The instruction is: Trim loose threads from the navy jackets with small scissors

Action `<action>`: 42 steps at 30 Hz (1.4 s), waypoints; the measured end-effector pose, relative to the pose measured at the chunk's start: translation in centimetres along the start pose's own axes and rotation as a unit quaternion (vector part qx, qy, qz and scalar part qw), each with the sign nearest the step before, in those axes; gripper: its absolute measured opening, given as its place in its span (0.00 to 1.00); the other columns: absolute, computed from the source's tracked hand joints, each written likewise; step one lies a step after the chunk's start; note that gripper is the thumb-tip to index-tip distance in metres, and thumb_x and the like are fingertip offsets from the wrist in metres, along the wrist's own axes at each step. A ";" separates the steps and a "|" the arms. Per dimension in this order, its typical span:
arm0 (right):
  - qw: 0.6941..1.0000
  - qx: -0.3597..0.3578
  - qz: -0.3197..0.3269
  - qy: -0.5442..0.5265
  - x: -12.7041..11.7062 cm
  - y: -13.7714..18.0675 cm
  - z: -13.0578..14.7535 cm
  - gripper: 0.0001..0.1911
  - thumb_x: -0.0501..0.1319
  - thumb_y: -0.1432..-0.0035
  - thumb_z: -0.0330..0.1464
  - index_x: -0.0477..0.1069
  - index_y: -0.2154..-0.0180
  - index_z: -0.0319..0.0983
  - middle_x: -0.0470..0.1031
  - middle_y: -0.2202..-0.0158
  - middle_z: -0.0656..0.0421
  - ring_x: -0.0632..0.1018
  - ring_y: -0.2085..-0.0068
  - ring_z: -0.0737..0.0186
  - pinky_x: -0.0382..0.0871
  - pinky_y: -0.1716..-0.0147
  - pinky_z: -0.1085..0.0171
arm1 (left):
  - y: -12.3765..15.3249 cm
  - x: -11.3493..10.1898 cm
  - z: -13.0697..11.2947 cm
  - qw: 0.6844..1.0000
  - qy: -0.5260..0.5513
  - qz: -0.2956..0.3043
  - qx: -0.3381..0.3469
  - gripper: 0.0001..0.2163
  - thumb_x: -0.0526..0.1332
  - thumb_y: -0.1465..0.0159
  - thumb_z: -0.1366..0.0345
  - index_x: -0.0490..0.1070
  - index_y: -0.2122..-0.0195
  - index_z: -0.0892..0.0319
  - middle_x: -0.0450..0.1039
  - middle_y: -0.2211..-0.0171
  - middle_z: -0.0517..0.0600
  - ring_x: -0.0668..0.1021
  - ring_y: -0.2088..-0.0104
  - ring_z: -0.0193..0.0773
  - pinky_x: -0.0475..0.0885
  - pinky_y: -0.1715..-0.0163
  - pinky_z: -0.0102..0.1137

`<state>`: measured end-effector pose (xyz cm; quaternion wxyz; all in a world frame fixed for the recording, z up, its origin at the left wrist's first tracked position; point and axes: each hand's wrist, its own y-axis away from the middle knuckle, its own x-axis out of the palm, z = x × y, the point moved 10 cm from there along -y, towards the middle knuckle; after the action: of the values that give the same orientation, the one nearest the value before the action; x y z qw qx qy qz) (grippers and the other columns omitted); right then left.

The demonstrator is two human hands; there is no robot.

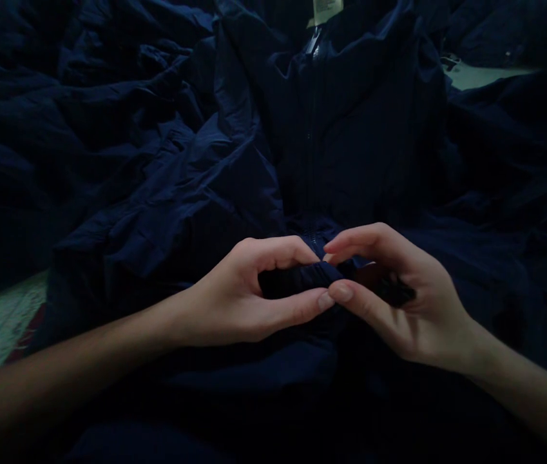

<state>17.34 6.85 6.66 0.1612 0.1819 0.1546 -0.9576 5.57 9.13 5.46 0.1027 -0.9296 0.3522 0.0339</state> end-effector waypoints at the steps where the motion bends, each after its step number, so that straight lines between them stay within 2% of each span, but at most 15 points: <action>1: 1.000 0.015 0.003 -0.018 0.1 -0.1 -0.2 0.13 0.70 0.37 0.30 0.72 0.52 0.43 0.78 0.61 0.61 0.74 0.73 0.73 0.67 0.77 0.72 | 0.0 0.0 0.1 1.000 0.009 0.003 -0.006 0.04 0.70 0.38 0.74 0.78 0.62 0.62 0.81 0.66 0.46 0.81 0.66 0.31 0.76 0.64 0.21; 4: 0.983 0.092 0.038 -0.155 0.8 -0.3 -1.5 0.06 0.65 0.32 0.35 0.71 0.57 0.42 0.71 0.70 0.64 0.68 0.77 0.74 0.62 0.81 0.74 | 0.0 0.1 0.2 0.999 0.031 0.023 -0.028 0.08 0.72 0.43 0.77 0.78 0.64 0.62 0.81 0.68 0.45 0.80 0.68 0.30 0.75 0.66 0.20; 6: 0.957 0.149 0.064 -0.242 1.5 -0.1 -2.3 0.07 0.62 0.29 0.39 0.69 0.57 0.43 0.65 0.74 0.67 0.59 0.81 0.76 0.54 0.86 0.75 | 0.1 0.3 0.6 0.997 0.033 0.040 -0.058 0.10 0.72 0.45 0.78 0.78 0.64 0.62 0.79 0.70 0.44 0.78 0.71 0.29 0.74 0.70 0.19; 8: 0.942 0.175 0.059 -0.279 1.5 0.1 -2.9 0.09 0.62 0.29 0.41 0.69 0.58 0.44 0.58 0.76 0.69 0.54 0.82 0.77 0.49 0.87 0.76 | 0.3 0.7 1.2 0.992 0.040 0.060 -0.103 0.10 0.73 0.46 0.77 0.78 0.64 0.61 0.77 0.72 0.43 0.76 0.74 0.28 0.72 0.74 0.18; 10: 0.943 0.180 0.035 -0.279 0.9 0.1 -3.4 0.10 0.63 0.30 0.43 0.69 0.58 0.44 0.57 0.76 0.69 0.54 0.82 0.76 0.48 0.88 0.76 | 0.6 1.0 1.6 0.987 0.052 0.068 -0.138 0.09 0.72 0.45 0.76 0.76 0.66 0.61 0.74 0.75 0.41 0.73 0.76 0.27 0.68 0.78 0.17; 15: 0.949 0.176 0.026 -0.262 0.8 0.2 -3.6 0.10 0.64 0.31 0.43 0.69 0.57 0.44 0.64 0.73 0.66 0.58 0.82 0.76 0.49 0.88 0.77 | 0.8 1.2 1.8 0.982 0.070 0.060 -0.166 0.06 0.71 0.43 0.73 0.74 0.70 0.61 0.71 0.76 0.42 0.72 0.77 0.27 0.67 0.80 0.17; 21: 0.960 0.172 0.013 -0.222 0.3 0.4 -3.5 0.12 0.63 0.31 0.45 0.69 0.57 0.44 0.60 0.79 0.69 0.59 0.84 0.76 0.49 0.88 0.77 | 1.1 1.3 2.3 0.974 0.100 0.070 -0.190 0.06 0.68 0.44 0.77 0.74 0.68 0.61 0.70 0.77 0.41 0.70 0.78 0.26 0.64 0.81 0.17; 24: 0.961 0.169 0.005 -0.217 0.2 0.2 -3.5 0.12 0.63 0.31 0.45 0.68 0.56 0.44 0.61 0.78 0.69 0.59 0.84 0.76 0.47 0.88 0.77 | 0.9 0.9 2.3 0.977 0.107 0.057 -0.173 0.05 0.69 0.43 0.76 0.76 0.69 0.61 0.69 0.76 0.42 0.69 0.78 0.26 0.65 0.80 0.18; 26: 0.961 0.170 0.007 -0.217 0.4 0.0 -3.4 0.13 0.63 0.30 0.45 0.67 0.56 0.44 0.62 0.77 0.68 0.59 0.83 0.75 0.49 0.88 0.76 | 0.4 0.4 1.7 0.986 0.101 0.040 -0.126 0.05 0.71 0.43 0.75 0.77 0.72 0.62 0.71 0.73 0.44 0.71 0.75 0.27 0.68 0.78 0.19; 29: 0.957 0.170 0.038 -0.231 1.5 -0.4 -2.8 0.15 0.62 0.30 0.47 0.64 0.56 0.43 0.62 0.77 0.68 0.60 0.82 0.74 0.51 0.87 0.75 | 0.0 -0.2 0.5 0.996 0.083 0.017 -0.032 0.06 0.75 0.46 0.76 0.81 0.72 0.61 0.77 0.58 0.51 0.79 0.62 0.34 0.78 0.64 0.24; 31: 0.957 0.163 0.052 -0.236 2.1 -0.5 -2.4 0.17 0.62 0.30 0.48 0.62 0.58 0.44 0.61 0.77 0.69 0.59 0.82 0.74 0.49 0.87 0.74 | 0.1 -0.2 0.1 0.996 0.093 0.014 0.002 0.07 0.77 0.47 0.75 0.83 0.71 0.59 0.77 0.48 0.53 0.81 0.56 0.38 0.79 0.58 0.28; 33: 0.964 0.138 0.051 -0.222 2.2 -0.5 -2.0 0.15 0.61 0.29 0.47 0.62 0.58 0.43 0.61 0.77 0.69 0.58 0.81 0.74 0.50 0.86 0.74 | 0.2 -0.2 0.1 0.993 0.119 0.014 0.006 0.07 0.78 0.47 0.75 0.84 0.71 0.57 0.78 0.46 0.53 0.82 0.56 0.39 0.80 0.59 0.28; 35: 0.979 0.088 0.035 -0.179 1.7 -0.4 -1.6 0.11 0.60 0.27 0.43 0.64 0.58 0.43 0.64 0.74 0.67 0.62 0.78 0.73 0.56 0.83 0.74 | 0.2 -0.1 0.2 0.990 0.141 0.011 -0.001 0.08 0.77 0.46 0.76 0.84 0.71 0.56 0.80 0.50 0.52 0.83 0.58 0.38 0.80 0.62 0.27; 39: 0.997 -0.023 0.018 -0.070 1.2 0.0 -0.7 0.05 0.62 0.29 0.35 0.67 0.55 0.43 0.72 0.64 0.61 0.73 0.68 0.69 0.69 0.71 0.70 | 0.2 -0.2 -0.1 0.992 0.125 -0.003 0.001 0.10 0.75 0.46 0.80 0.85 0.70 0.57 0.81 0.64 0.49 0.81 0.68 0.32 0.78 0.69 0.23; 42: 0.997 -0.056 -0.021 -0.041 0.2 0.2 -0.1 0.08 0.65 0.32 0.32 0.68 0.53 0.44 0.72 0.59 0.59 0.73 0.68 0.69 0.69 0.72 0.69 | 0.2 -0.4 0.0 0.996 0.089 -0.015 -0.004 0.08 0.75 0.45 0.79 0.84 0.69 0.59 0.78 0.70 0.47 0.77 0.73 0.29 0.75 0.71 0.23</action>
<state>17.27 6.62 6.42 0.1572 0.1299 0.2052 -0.9572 5.17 9.21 5.52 0.0675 -0.9347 0.3454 -0.0494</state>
